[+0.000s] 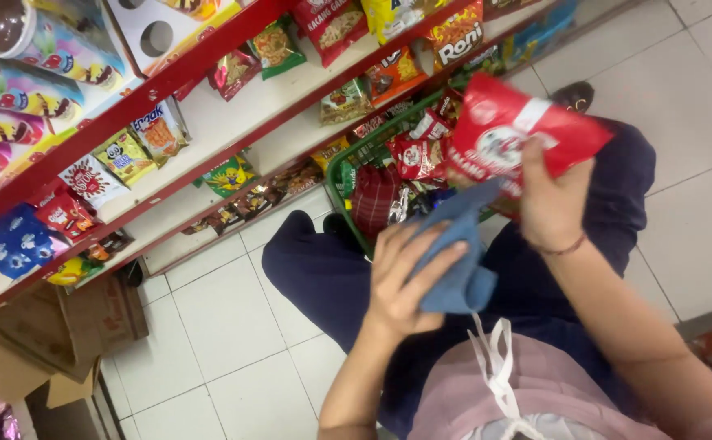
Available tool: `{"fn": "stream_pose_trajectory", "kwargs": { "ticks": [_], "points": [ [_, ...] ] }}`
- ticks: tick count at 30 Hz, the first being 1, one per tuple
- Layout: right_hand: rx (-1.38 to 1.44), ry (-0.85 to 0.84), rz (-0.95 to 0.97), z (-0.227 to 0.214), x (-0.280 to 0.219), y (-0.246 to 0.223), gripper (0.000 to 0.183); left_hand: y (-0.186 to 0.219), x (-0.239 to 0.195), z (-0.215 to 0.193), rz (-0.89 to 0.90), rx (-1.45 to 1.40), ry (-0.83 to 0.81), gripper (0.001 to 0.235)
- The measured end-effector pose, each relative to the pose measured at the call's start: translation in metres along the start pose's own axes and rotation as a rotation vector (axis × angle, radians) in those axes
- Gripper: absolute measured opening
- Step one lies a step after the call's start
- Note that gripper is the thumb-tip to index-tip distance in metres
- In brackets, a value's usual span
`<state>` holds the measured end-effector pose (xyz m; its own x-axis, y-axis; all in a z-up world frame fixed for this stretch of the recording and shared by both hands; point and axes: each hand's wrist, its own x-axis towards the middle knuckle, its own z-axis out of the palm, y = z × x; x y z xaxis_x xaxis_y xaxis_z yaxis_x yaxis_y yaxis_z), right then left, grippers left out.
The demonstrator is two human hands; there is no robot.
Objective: The person sits on a low stool in a store aisle and repeatedly wipes the surfaces of various snack packages with a blue cloth. They pick up each package from a green basket, wipe it, and place it back into the basket or onto the shelf.
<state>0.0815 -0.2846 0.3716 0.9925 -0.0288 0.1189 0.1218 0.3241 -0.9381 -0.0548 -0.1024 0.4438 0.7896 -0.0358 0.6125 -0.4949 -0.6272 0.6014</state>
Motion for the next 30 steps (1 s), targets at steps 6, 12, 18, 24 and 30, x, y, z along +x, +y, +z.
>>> {"fn": "stream_pose_trajectory", "kwargs": {
  "ticks": [6, 12, 18, 24, 30],
  "points": [
    [0.476, -0.203, 0.535, 0.002, -0.025, -0.006, 0.047, 0.01, 0.05, 0.034, -0.107, 0.381, -0.059, 0.068],
    [0.579, -0.382, 0.519, 0.001, -0.028, -0.013, 0.054, -0.023, 0.024, 0.054, 0.001, 0.529, 0.045, 0.052],
    [0.529, -0.351, 0.422, 0.022, -0.026, -0.028, 0.055, -0.024, 0.049, 0.031, -0.345, 0.414, 0.161, 0.06],
    [0.402, -0.4, 0.455, 0.027, -0.025, -0.026, 0.059, 0.003, 0.068, 0.031, -0.169, 0.236, 0.108, 0.069],
    [0.551, -0.45, 0.786, 0.035, -0.013, -0.046, 0.06, -0.011, 0.051, 0.045, -0.215, 0.261, 0.078, 0.055]
  ]
}}
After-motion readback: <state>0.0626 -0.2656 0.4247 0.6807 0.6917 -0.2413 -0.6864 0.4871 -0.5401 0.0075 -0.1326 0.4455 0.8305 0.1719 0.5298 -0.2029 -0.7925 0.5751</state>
